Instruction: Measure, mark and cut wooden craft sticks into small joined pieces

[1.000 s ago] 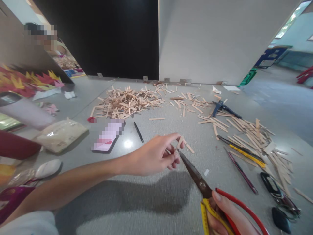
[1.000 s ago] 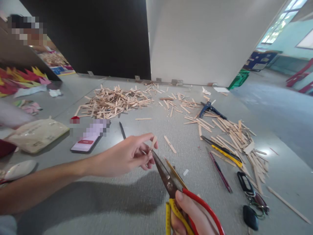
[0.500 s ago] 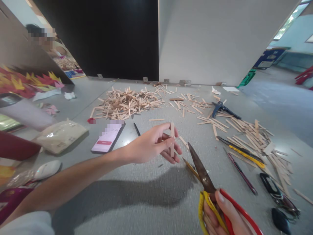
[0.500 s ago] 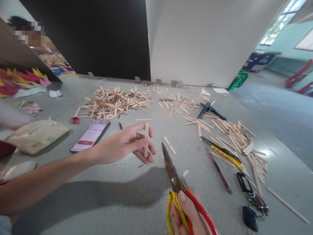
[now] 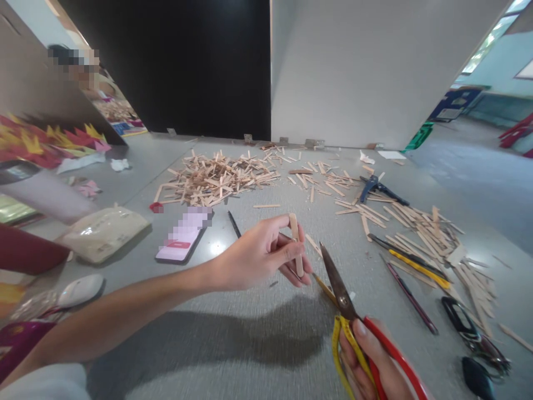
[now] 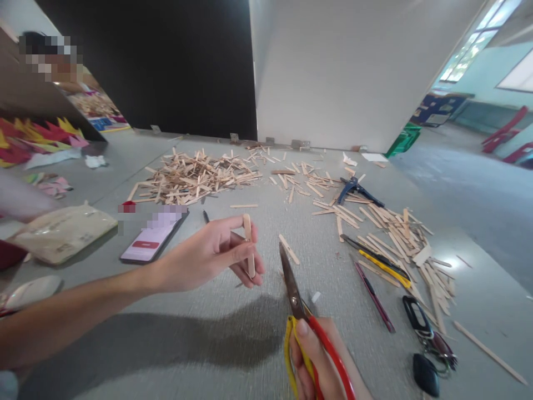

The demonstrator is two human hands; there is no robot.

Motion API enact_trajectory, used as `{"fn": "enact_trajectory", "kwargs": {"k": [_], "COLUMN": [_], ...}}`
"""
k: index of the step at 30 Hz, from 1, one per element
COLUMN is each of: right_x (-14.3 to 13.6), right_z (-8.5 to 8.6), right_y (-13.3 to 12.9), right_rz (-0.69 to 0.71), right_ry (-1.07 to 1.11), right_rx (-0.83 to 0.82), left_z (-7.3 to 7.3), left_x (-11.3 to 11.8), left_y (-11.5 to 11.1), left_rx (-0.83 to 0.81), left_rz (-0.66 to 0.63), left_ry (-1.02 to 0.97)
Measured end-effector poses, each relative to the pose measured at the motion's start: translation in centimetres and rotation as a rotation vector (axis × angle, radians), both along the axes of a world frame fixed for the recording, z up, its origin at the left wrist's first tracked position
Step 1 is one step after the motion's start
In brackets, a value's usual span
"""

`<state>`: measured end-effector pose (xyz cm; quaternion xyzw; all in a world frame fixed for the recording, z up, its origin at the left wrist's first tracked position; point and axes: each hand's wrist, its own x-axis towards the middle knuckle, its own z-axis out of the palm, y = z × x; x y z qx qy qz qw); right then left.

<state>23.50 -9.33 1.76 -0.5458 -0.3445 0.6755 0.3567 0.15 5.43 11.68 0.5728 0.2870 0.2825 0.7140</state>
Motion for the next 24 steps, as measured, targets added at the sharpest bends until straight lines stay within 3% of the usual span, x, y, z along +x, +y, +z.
{"fn": "enact_trajectory", "kwargs": {"k": [4,10,16,24], "right_x": [0.1,-1.0,-1.5,-0.9], "right_z": [0.3,1.4,1.0,3.5], "right_y": [0.2,1.4,1.8,3.3], "right_rz": [-0.034,-0.104,-0.110,-0.193], "right_ry": [0.065,-0.158,-0.053,-0.132], "right_rx": [-0.018,0.128,0.206,0.362], "left_z": [0.0,-1.3,-3.3,-4.3], "left_x": [0.0,1.6,3.0,2.7], "left_y": [-0.3,-1.5,-3.3,-3.0], "left_rx": [-0.027,0.062,-0.178,-0.078], "left_rz": [-0.004,0.051,-0.037,0.002], "left_ry": [0.013,0.047,0.034,0.072]}}
